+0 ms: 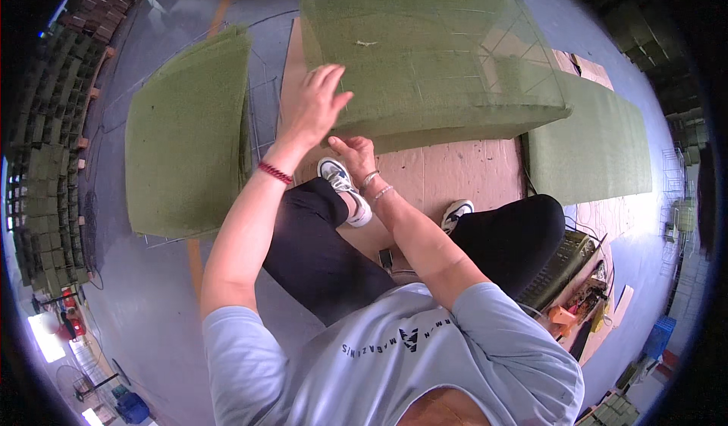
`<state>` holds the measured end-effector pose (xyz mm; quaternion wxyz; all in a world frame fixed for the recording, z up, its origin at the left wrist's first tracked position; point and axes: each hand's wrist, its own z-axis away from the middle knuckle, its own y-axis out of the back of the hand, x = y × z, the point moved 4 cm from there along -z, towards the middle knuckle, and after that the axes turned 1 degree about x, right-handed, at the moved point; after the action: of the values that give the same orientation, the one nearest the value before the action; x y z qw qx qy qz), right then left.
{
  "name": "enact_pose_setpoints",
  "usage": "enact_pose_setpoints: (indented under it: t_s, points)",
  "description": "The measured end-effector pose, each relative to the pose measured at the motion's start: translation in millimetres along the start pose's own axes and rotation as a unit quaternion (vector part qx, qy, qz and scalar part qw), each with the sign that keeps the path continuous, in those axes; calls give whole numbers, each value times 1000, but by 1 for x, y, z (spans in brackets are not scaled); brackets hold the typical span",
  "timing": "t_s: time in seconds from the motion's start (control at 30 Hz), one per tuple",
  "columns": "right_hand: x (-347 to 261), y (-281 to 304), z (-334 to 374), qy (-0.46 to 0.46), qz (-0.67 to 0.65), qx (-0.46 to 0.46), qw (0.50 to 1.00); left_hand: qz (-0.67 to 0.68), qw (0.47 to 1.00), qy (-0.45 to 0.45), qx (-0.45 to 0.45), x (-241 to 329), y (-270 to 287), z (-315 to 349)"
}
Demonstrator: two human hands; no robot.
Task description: Assemble metal mesh bins by attaching foam padding using a hot glue gun.
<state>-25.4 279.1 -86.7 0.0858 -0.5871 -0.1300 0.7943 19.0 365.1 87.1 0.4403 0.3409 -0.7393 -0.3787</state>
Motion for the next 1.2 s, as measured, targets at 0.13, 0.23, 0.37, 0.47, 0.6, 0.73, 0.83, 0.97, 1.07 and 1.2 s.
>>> enact_pose_setpoints:
  t_s: [0.13, 0.23, 0.37, 0.47, 0.6, 0.73, 0.83, 0.97, 1.07, 1.2]
  points:
    - [1, -4, 1, 42, -63, 0, 997, -61, 995, -77, -5, 15, -36, 4]
    - [8, -1, -5, 37, -41, -5, 998, -59, 997, -55, -22, 4, -46, 7]
    - [22, 6, -13, 99, -40, 5, 994, -103, 990, -72, -68, -3, -55, 22]
    - [31, 8, -15, 77, 33, -46, 995, -118, 987, -91, -59, 0, -52, 22]
    - [21, 4, -4, 36, 19, 15, 999, -130, 983, -102, -75, -2, -51, 24]
    - [-2, 13, 17, 18, -105, -17, 994, -95, 985, -119, -79, -4, -52, 25]
    - [-31, 22, 29, -26, -170, 16, 985, -93, 985, -122, -82, -6, -52, 25]
    - [-35, 28, 20, -32, -89, -14, 995, -68, 985, -134, -79, -8, -55, 21]
    - [-58, 14, 40, -17, -74, 14, 997, -55, 987, -133, -76, -12, -53, 26]
    - [-43, 15, 42, -34, -111, 26, 993, -49, 986, -139, -83, -8, -53, 25]
